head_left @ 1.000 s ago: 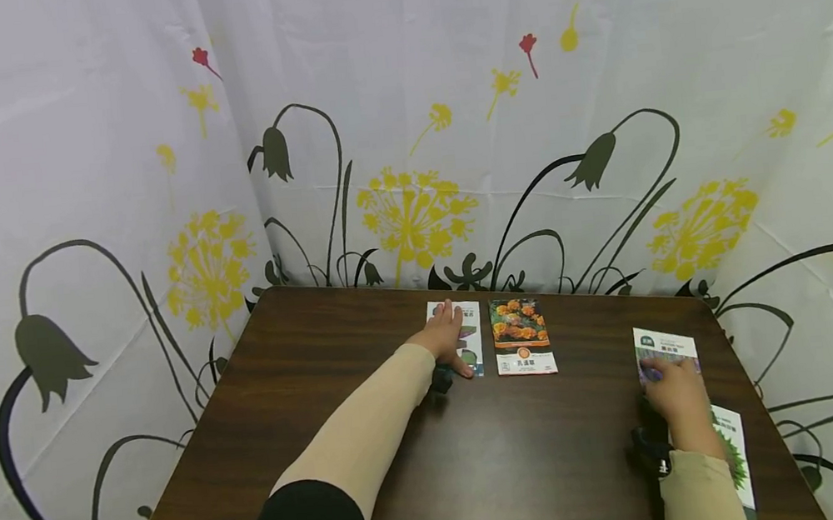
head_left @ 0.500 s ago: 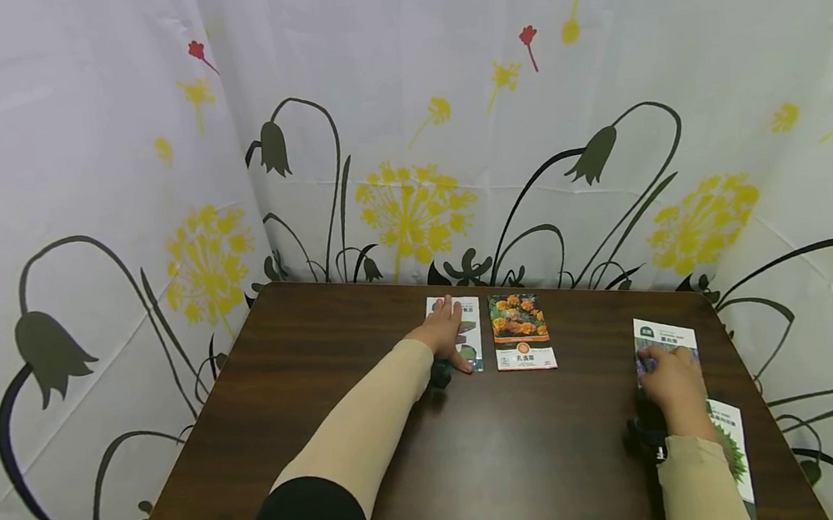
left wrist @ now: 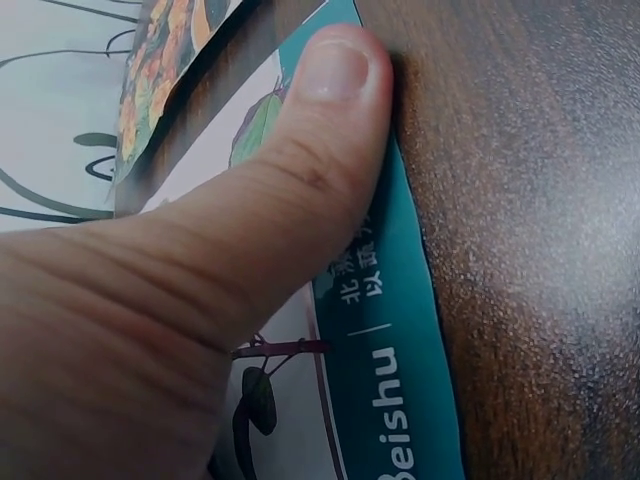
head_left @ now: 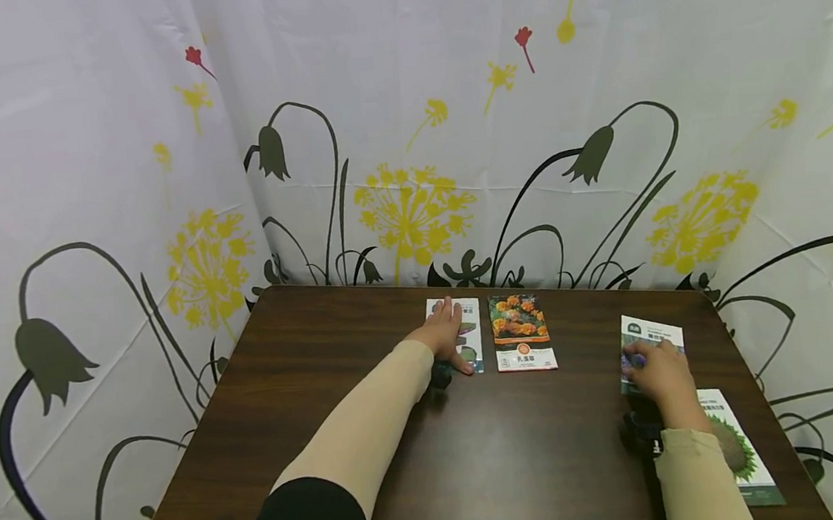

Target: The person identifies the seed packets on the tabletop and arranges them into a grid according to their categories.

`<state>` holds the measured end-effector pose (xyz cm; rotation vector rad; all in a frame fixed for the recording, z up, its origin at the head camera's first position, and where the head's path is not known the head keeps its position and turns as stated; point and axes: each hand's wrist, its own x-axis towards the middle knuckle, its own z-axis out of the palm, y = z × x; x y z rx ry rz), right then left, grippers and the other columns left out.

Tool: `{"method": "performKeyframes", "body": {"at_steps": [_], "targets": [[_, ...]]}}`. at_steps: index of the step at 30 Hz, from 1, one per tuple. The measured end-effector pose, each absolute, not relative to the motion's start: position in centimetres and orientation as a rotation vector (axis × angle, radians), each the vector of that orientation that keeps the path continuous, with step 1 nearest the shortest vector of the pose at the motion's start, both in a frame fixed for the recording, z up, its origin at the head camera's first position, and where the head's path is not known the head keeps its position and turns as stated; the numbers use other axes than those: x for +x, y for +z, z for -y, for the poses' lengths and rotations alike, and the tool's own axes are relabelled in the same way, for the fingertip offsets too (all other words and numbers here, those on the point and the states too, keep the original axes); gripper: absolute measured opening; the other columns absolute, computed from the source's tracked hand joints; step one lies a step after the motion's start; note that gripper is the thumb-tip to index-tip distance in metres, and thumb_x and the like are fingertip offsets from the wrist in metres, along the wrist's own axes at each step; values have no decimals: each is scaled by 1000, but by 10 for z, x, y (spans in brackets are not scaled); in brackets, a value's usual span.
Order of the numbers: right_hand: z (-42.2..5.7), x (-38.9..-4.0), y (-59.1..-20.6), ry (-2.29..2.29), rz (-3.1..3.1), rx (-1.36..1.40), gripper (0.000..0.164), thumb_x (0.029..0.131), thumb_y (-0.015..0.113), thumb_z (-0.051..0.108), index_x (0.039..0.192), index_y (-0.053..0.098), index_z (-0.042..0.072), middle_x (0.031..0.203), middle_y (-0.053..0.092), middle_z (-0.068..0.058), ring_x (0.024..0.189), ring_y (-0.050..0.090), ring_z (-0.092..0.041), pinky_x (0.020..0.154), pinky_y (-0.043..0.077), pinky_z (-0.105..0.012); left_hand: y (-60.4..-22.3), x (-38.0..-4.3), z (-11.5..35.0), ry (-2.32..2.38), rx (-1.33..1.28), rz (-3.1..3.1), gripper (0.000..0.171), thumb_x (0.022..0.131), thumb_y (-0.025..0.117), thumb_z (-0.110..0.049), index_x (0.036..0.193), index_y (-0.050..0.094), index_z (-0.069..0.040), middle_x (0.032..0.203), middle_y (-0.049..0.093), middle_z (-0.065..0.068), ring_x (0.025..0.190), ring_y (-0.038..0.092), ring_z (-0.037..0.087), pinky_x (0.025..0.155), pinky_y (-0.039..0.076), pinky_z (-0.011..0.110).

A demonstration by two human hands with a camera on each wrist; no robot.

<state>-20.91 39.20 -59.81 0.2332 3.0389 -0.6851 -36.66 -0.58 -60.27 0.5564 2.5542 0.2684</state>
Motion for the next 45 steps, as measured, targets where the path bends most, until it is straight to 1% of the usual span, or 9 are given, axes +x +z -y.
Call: {"method": "performKeyframes", "body": {"at_steps": [7,9,13,15,17,25,29,39,45], "targets": [[-385,-211,-598,-686,-3036,211,43,97,78,20,135,70,1,125,56,-41,121,50,-62,101,42,-73,-615,-376,7,257,527,-2533,155,70,95,-67,176,-2,-9,182,-19,16,172,-15,31,140,7,47],[-382,-211,-598,-691,-3027,207,43,98,78,21,136,70,1,127,55,-41,123,49,-63,104,41,-74,-611,-373,8,282,530,-2540,154,69,97,-65,176,1,-8,183,-16,18,172,-12,32,140,9,49],[-375,-211,-597,-694,-3011,208,44,99,77,22,137,69,2,132,53,-43,127,47,-66,106,41,-76,-591,-357,10,313,571,-2573,145,74,98,-56,175,9,-3,183,-7,23,173,-4,37,140,13,51],[-371,-211,-597,-699,-3006,218,43,99,77,22,138,69,3,133,52,-42,126,47,-67,103,43,-76,-579,-347,12,311,589,-2582,139,79,96,-54,174,9,0,183,-5,26,172,-2,39,140,13,49],[-367,-211,-599,-703,-3011,215,43,99,78,22,137,70,4,129,54,-40,122,49,-63,98,45,-73,-573,-343,13,323,596,-2584,136,82,95,-52,174,10,1,182,-3,27,172,-1,40,140,13,49],[-359,-210,-602,-708,-3034,196,41,98,80,23,134,72,6,121,56,-34,112,52,-57,89,47,-68,-584,-351,12,299,562,-2567,142,77,96,-56,175,8,-3,183,-7,23,173,-5,37,140,11,48],[-356,-210,-603,-704,-3042,171,40,97,80,23,133,73,6,119,57,-33,111,53,-55,90,47,-67,-595,-356,10,274,556,-2569,144,77,96,-59,175,6,-4,184,-9,21,173,-6,35,140,10,47],[-350,-213,-606,-707,-3058,153,40,97,81,25,133,73,8,120,58,-32,111,54,-56,87,49,-67,-573,-348,11,315,613,-2577,138,80,95,-54,174,9,0,182,-4,27,172,-1,41,140,12,48],[-345,-210,-608,-708,-3052,129,40,95,82,25,130,75,7,117,59,-32,110,55,-55,90,47,-66,-591,-358,8,280,568,-2556,144,77,96,-57,175,4,-4,183,-11,22,172,-8,37,140,11,50]]}}
